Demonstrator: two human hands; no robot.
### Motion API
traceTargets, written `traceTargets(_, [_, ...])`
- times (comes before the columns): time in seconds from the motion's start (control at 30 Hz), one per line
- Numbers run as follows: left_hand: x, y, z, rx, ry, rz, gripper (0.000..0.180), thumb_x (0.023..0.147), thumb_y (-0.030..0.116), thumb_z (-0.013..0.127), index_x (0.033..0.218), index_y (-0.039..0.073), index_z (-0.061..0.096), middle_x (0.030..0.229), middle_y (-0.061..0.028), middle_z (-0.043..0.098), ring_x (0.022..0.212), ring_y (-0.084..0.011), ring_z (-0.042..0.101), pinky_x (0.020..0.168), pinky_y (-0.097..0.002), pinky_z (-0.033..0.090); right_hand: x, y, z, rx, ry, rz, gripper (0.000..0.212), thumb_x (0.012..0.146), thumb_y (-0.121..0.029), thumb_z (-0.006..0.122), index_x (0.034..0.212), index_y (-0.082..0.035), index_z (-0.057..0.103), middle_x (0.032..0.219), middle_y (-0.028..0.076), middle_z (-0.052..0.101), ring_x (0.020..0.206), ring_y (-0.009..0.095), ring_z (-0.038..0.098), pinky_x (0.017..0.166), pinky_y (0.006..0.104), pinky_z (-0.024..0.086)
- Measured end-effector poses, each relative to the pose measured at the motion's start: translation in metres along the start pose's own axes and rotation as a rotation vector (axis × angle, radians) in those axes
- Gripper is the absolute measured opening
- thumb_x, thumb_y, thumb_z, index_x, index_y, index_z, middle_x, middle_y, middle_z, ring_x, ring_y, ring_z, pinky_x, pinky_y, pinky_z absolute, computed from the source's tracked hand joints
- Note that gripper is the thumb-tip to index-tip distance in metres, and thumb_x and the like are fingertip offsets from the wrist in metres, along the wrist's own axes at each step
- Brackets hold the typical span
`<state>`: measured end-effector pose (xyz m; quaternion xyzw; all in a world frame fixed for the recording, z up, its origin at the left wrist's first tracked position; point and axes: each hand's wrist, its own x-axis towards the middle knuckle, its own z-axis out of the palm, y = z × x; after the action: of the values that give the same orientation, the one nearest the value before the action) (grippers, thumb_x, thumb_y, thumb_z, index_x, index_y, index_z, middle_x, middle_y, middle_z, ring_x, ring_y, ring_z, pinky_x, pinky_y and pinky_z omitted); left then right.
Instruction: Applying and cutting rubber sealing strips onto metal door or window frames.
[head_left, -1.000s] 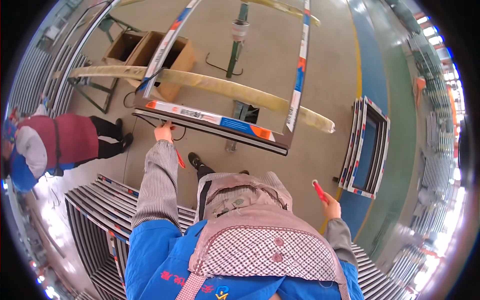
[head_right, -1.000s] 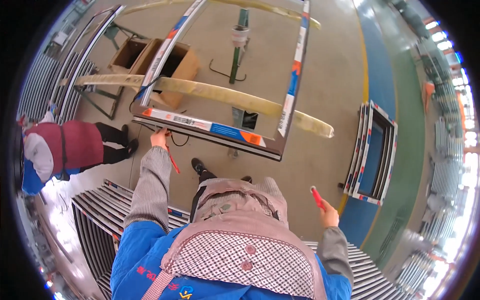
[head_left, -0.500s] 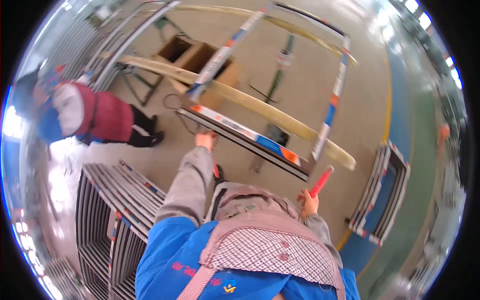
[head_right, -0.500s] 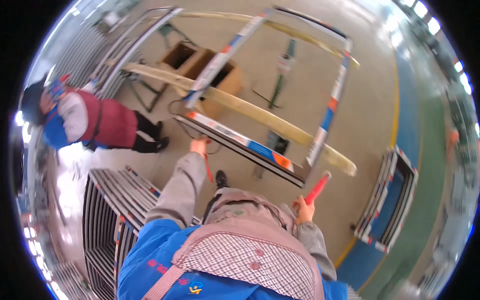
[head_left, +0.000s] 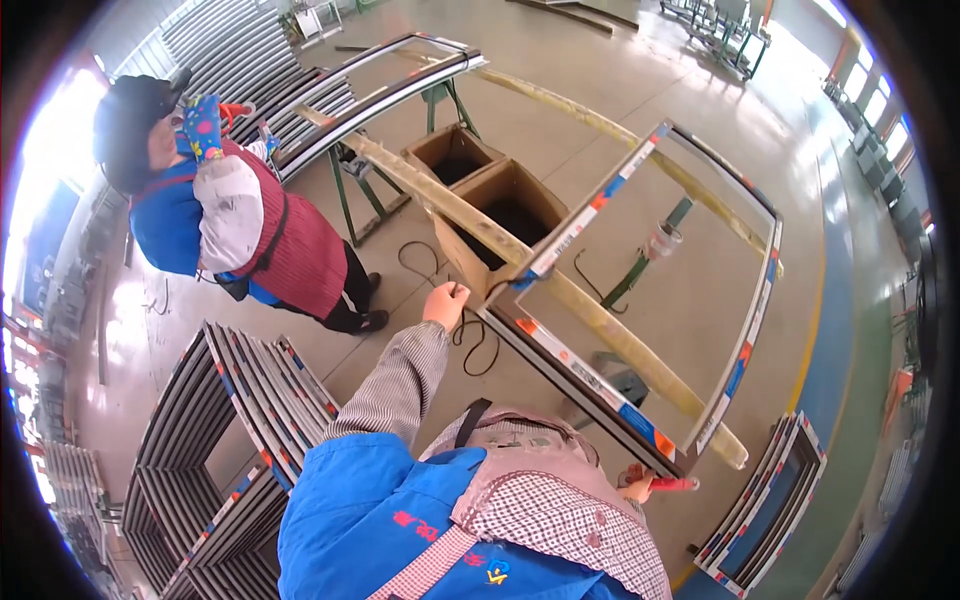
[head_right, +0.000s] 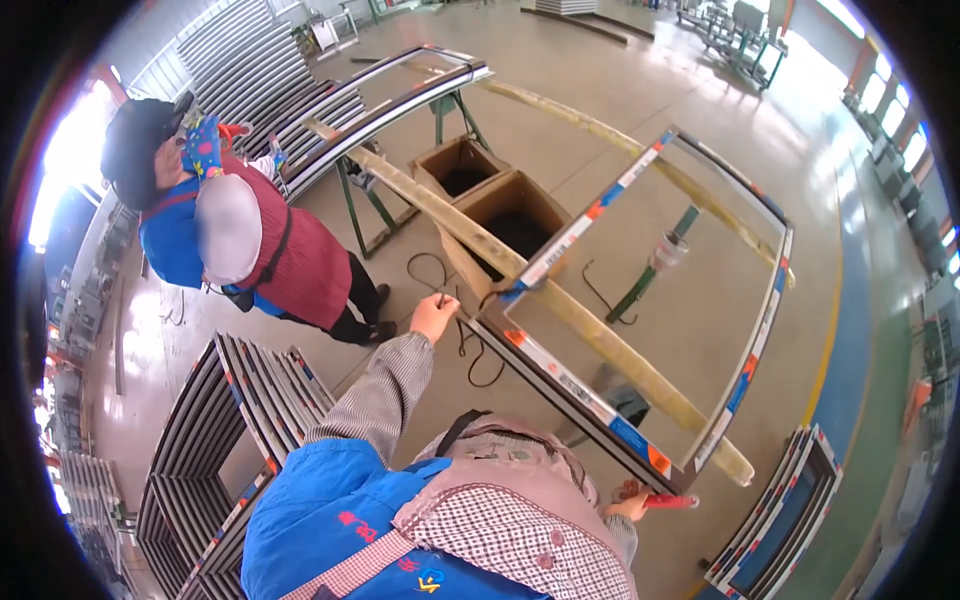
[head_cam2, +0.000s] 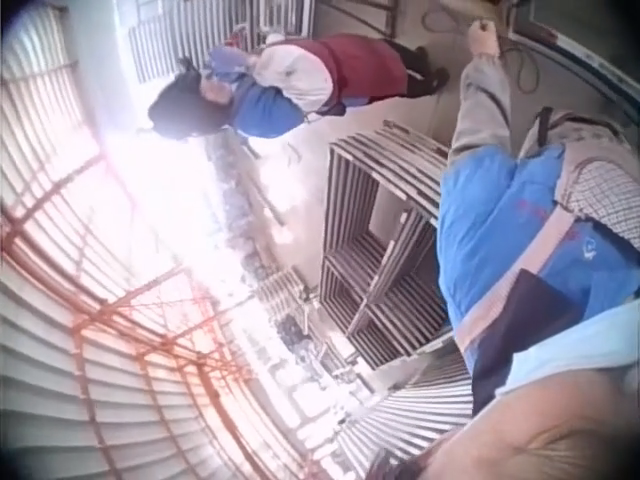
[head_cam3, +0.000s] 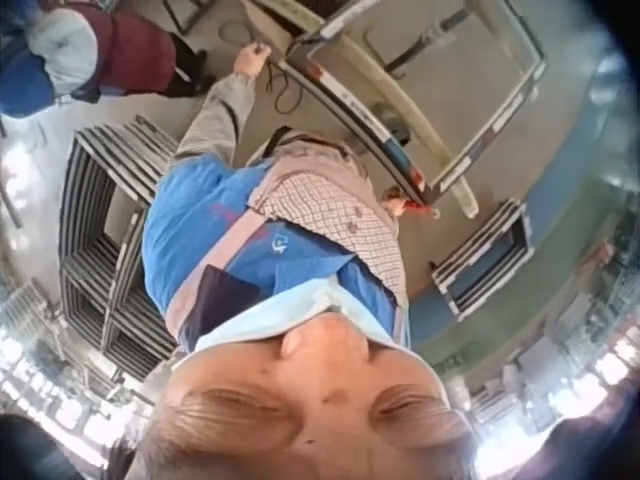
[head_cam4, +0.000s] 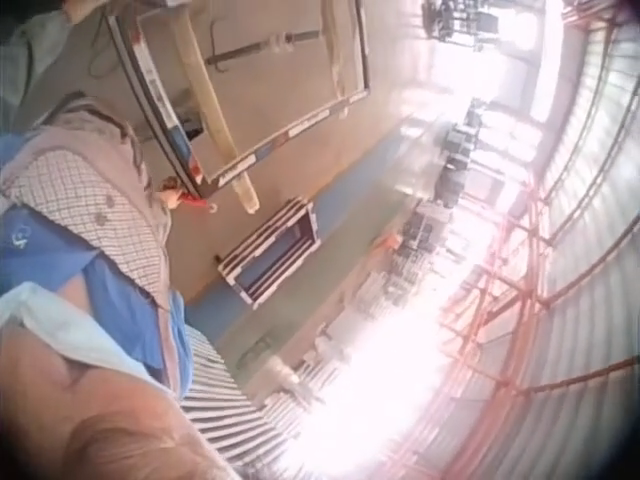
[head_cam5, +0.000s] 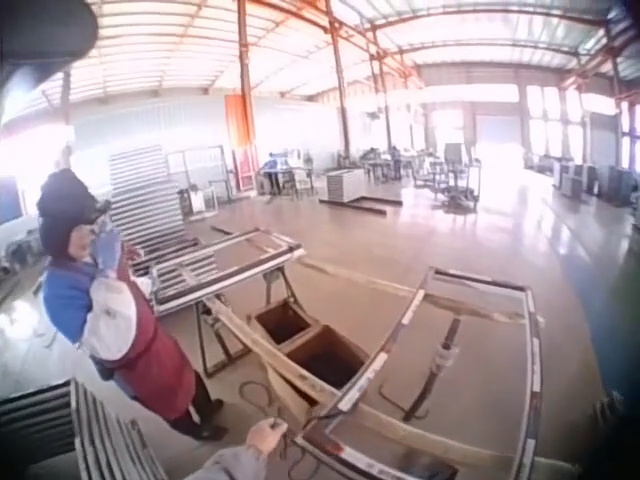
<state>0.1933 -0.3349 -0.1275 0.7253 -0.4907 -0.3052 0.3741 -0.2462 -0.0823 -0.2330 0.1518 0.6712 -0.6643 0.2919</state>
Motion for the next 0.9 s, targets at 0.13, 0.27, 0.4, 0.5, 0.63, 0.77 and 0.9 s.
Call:
traceTargets(0.13, [0.041,-0.004,0.014,0.150,-0.206,0.151,0.029,0.076,0.030,0.054,0.083,0.003,0.059,0.080,-0.0186,0.060,0.078,-0.0336,0.057,0.068,-0.0399,0.044,0.049,0.024,-0.015,0.071,-0.048,0.024,0.023,0.082,-0.030,0.057,0.085,-0.007,0.057,0.075,0.006,0.063,0.057,0.012,0.055,0.042,0.0240,0.034])
traceTargets(0.27, [0.062,-0.018,0.039,0.383,-0.464,0.134,0.029,0.076,0.027,0.056,0.094,0.005,0.061,0.092,-0.0181,0.060,0.089,-0.0329,0.056,0.077,-0.0403,0.044,0.019,0.035,0.012,0.113,0.009,-0.050,0.024,0.083,-0.032,0.056,0.083,-0.008,0.059,0.072,0.005,0.062,0.056,0.011,0.054,0.042,0.0236,0.035])
traceTargets(0.4, [0.068,-0.009,0.046,0.398,-0.575,0.045,0.033,0.076,0.028,0.058,0.101,0.005,0.058,0.098,-0.0178,0.059,0.094,-0.0323,0.055,0.080,-0.0401,0.043,-0.018,0.043,0.043,0.214,0.060,0.071,0.027,0.082,-0.035,0.056,0.080,-0.008,0.058,0.066,0.003,0.058,0.051,0.010,0.049,0.040,0.0216,0.031])
traceTargets(0.5, [0.078,-0.012,0.054,0.403,-0.629,0.081,0.033,0.076,0.027,0.059,0.101,0.006,0.058,0.097,-0.0175,0.059,0.094,-0.0322,0.055,0.080,-0.0399,0.043,-0.031,0.044,0.050,0.143,-0.041,0.102,0.027,0.082,-0.036,0.056,0.079,-0.009,0.058,0.064,0.001,0.056,0.050,0.009,0.047,0.039,0.0202,0.030])
traceTargets(0.63, [0.085,-0.029,0.064,0.466,-0.662,0.039,0.031,0.073,0.026,0.063,0.095,0.005,0.062,0.095,-0.0167,0.061,0.091,-0.0333,0.057,0.080,-0.0396,0.045,-0.007,0.048,0.042,0.101,-0.114,0.156,0.026,0.083,-0.037,0.055,0.081,-0.012,0.058,0.064,-0.001,0.054,0.051,0.009,0.047,0.040,0.0195,0.030])
traceTargets(0.77, [0.084,-0.041,0.075,0.447,-0.685,0.081,0.029,0.067,0.028,0.061,0.089,0.009,0.064,0.087,-0.0150,0.062,0.084,-0.0314,0.059,0.074,-0.0407,0.046,0.021,0.052,0.035,0.159,-0.096,0.244,0.027,0.086,-0.039,0.049,0.083,-0.015,0.058,0.066,-0.003,0.055,0.057,0.009,0.049,0.044,0.0211,0.033])
traceTargets(0.9, [0.080,-0.037,0.071,0.430,-0.659,0.043,0.028,0.068,0.028,0.063,0.086,0.008,0.067,0.087,-0.0151,0.063,0.084,-0.0306,0.060,0.076,-0.0384,0.047,-0.009,0.040,0.049,0.227,-0.158,0.217,0.029,0.087,-0.038,0.046,0.079,-0.013,0.057,0.067,-0.001,0.055,0.059,0.012,0.049,0.050,0.0241,0.038])
